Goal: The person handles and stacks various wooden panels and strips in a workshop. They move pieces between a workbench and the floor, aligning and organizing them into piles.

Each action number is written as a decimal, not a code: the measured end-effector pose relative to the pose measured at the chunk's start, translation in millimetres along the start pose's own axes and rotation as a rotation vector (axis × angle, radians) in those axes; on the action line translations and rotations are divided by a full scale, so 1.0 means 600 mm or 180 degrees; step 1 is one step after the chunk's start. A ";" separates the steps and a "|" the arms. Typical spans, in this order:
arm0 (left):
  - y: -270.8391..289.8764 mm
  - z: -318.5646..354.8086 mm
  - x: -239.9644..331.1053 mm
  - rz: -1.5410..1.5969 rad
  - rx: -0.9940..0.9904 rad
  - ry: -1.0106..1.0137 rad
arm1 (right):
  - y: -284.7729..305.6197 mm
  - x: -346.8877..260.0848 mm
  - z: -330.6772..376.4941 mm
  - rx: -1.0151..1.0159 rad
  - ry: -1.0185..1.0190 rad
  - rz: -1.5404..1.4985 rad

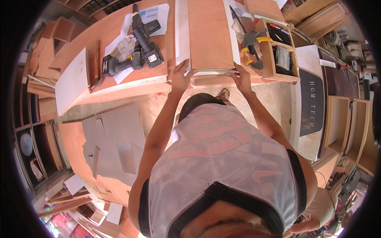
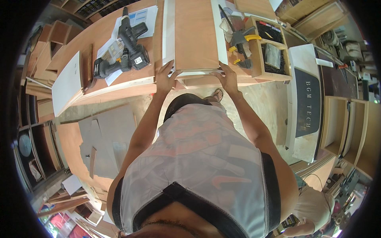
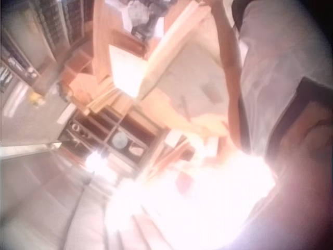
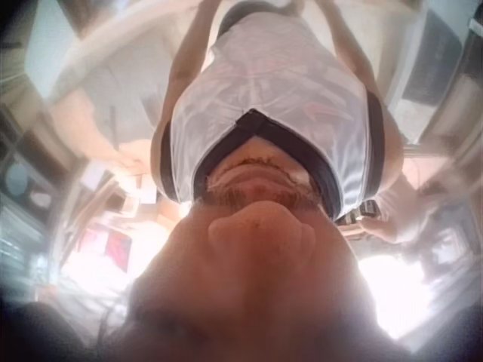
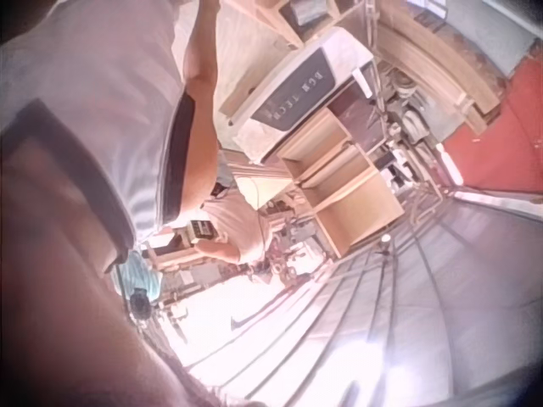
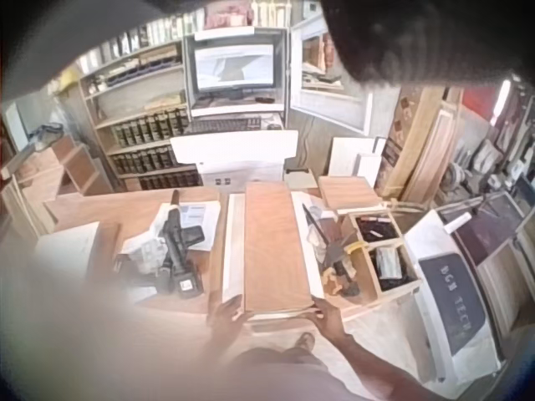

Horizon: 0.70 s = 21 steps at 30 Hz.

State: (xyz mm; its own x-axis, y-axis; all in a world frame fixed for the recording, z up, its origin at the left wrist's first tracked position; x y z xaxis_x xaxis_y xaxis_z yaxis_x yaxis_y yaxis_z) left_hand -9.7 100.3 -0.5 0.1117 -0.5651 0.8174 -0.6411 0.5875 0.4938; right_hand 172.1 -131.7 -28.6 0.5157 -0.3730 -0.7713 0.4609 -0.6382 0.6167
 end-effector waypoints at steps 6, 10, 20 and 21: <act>-0.016 -0.001 -0.001 -0.0134 -0.0002 -0.0197 | -0.001 -0.021 -0.019 -0.0047 -0.0120 -0.0048; -0.020 0.005 0.002 -0.0116 0.0136 -0.0008 | 0.000 -0.038 -0.020 0.0070 -0.0150 -0.0275; -0.019 0.010 0.004 -0.0180 0.0291 -0.0012 | 0.007 -0.033 -0.027 0.0027 -0.0184 0.0160; -0.018 0.009 0.010 -0.0180 0.0272 0.0016 | 0.004 -0.027 -0.028 -0.0004 -0.0167 0.0154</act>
State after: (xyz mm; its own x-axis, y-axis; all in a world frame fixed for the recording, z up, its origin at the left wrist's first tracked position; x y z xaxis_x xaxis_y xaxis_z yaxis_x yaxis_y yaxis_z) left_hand -6.2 87.5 -2.5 0.1531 -0.5930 0.7905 -0.6960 0.5032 0.5123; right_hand 177.0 -116.0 -11.7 0.4988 -0.4380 -0.7478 0.4374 -0.6177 0.6536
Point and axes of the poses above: each hand's wrist, its own z-axis away from the middle knuckle, its own y-axis out of the back of the hand, x = y × z, the point moved 7 cm from there along -z, towards the middle knuckle, and after that the axes turned 5 degrees about z, right-handed, at the moved point
